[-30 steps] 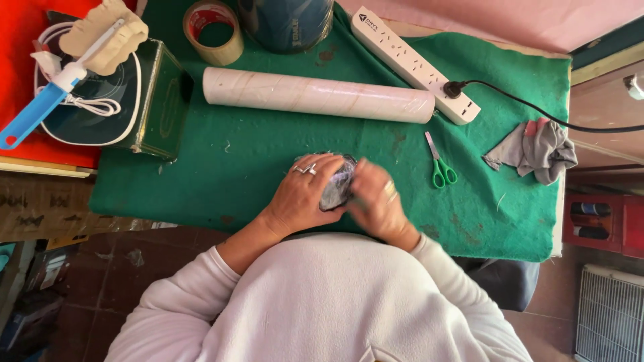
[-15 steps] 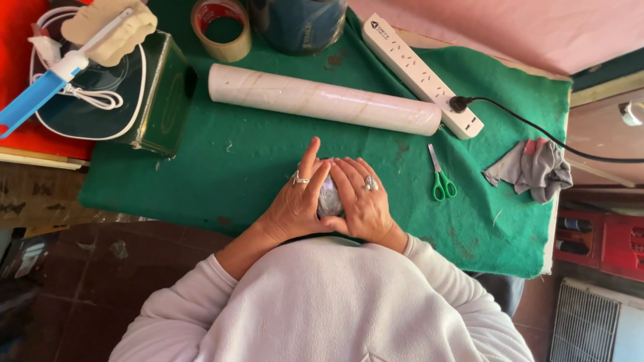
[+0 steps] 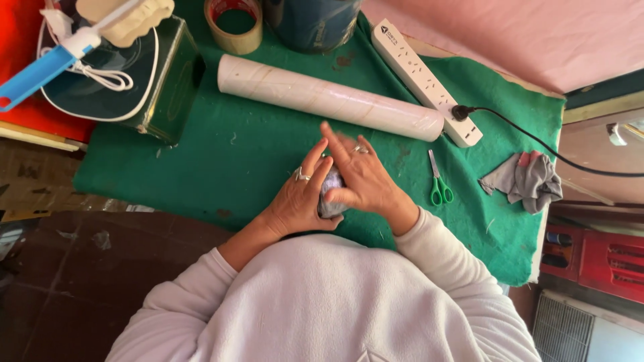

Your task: Wrapping a small black object in plastic wrap and securing it for transport or sale.

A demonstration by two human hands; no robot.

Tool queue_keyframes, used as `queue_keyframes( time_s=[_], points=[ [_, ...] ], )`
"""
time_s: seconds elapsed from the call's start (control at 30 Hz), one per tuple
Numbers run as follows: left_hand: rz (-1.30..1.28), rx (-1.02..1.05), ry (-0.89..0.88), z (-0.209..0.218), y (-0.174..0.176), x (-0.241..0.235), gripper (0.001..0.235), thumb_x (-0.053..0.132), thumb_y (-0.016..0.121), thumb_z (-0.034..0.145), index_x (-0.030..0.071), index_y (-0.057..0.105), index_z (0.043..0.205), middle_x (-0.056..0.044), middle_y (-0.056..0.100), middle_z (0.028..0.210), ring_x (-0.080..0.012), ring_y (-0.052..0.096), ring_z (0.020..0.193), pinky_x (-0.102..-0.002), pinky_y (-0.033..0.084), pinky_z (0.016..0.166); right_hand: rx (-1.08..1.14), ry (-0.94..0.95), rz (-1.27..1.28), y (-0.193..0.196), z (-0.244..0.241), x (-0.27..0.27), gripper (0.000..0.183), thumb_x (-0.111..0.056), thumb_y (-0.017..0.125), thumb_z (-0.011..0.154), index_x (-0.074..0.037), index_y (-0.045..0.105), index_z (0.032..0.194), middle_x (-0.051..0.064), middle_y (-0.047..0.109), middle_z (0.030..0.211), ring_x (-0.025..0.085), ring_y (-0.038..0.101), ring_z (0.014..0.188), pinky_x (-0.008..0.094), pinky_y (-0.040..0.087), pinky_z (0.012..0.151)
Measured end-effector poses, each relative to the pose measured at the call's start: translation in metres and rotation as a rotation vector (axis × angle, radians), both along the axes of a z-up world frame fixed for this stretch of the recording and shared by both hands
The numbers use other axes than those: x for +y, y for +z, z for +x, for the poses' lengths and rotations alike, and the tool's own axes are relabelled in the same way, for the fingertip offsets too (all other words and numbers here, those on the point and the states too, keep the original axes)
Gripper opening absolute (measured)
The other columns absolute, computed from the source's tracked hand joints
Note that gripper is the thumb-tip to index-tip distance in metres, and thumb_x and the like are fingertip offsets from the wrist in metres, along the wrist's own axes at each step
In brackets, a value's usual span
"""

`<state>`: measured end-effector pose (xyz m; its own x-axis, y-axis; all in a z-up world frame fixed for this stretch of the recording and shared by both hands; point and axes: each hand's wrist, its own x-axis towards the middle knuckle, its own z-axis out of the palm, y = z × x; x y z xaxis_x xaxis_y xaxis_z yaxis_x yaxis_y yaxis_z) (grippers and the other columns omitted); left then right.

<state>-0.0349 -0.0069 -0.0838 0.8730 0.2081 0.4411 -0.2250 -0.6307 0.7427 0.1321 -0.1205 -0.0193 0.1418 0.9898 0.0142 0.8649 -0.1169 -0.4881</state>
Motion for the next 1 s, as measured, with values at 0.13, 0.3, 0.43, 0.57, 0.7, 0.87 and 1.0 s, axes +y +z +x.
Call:
queue_keyframes(
  time_s=[0.13,0.3,0.43,0.57,0.7,0.87,1.0],
  points=[
    [0.028,-0.026,0.004,0.001,0.001,0.000,0.126,0.032,0.098,0.057,0.003,0.021,0.152,-0.029,0.022,0.160,-0.0520,0.043,0.140,-0.052,0.046,0.113,0.290,-0.055,0.282,-0.022,-0.004,-0.014,0.121,-0.090,0.026,0.090,0.004,0.013,0.165,0.030,0.028,0.168,0.045,0.031,0.158,0.061,0.020,0.127],
    [0.030,0.016,0.027,-0.002,0.007,0.001,0.118,0.031,0.097,0.058,0.003,0.030,0.151,-0.022,0.047,0.148,-0.0435,0.047,0.138,-0.053,0.036,0.121,0.088,-0.236,0.645,-0.064,-0.018,-0.066,0.101,-0.076,0.033,0.103,0.005,0.022,0.161,0.030,0.029,0.166,0.045,0.029,0.159,0.063,0.020,0.132],
    [0.028,-0.076,0.058,-0.001,-0.004,0.000,0.111,0.033,0.096,0.059,0.005,0.034,0.147,-0.019,0.050,0.147,-0.0392,0.048,0.141,-0.056,0.032,0.125,-0.277,-0.061,0.494,-0.078,-0.040,-0.084,0.101,-0.076,0.040,0.099,0.006,0.029,0.157,0.031,0.037,0.160,0.045,0.034,0.155,0.062,0.021,0.130],
    [0.027,-0.049,0.093,-0.003,-0.008,-0.001,0.105,0.036,0.097,0.066,0.008,0.036,0.146,-0.015,0.049,0.150,-0.0387,0.043,0.148,-0.058,0.026,0.128,-0.350,-0.086,0.280,-0.040,-0.053,-0.053,0.102,-0.076,0.043,0.095,0.008,0.040,0.153,0.029,0.050,0.154,0.045,0.043,0.149,0.062,0.023,0.126],
    [0.035,-0.039,0.083,0.000,-0.010,-0.001,0.102,0.037,0.097,0.074,0.009,0.034,0.149,-0.016,0.047,0.154,-0.0406,0.036,0.152,-0.059,0.019,0.129,-0.197,-0.126,0.185,-0.002,-0.044,-0.025,0.112,-0.082,0.038,0.092,0.009,0.033,0.157,0.029,0.050,0.153,0.045,0.042,0.150,0.059,0.023,0.127],
    [0.008,-0.011,0.073,0.001,-0.007,-0.002,0.102,0.030,0.093,0.065,0.011,0.032,0.145,-0.013,0.046,0.150,-0.0407,0.033,0.153,-0.062,0.016,0.128,-0.128,-0.131,0.118,0.009,-0.028,0.000,0.119,-0.085,0.035,0.088,0.008,0.024,0.161,0.029,0.043,0.158,0.042,0.035,0.153,0.060,0.016,0.127],
    [0.004,0.015,0.036,0.001,-0.007,0.002,0.111,0.032,0.096,0.058,0.011,0.031,0.146,-0.013,0.045,0.152,-0.0411,0.027,0.154,-0.065,0.011,0.125,-0.196,-0.116,0.083,0.000,-0.015,0.015,0.113,-0.080,0.041,0.089,0.005,0.023,0.162,0.028,0.035,0.166,0.040,0.025,0.158,0.061,0.012,0.126]
  ],
)
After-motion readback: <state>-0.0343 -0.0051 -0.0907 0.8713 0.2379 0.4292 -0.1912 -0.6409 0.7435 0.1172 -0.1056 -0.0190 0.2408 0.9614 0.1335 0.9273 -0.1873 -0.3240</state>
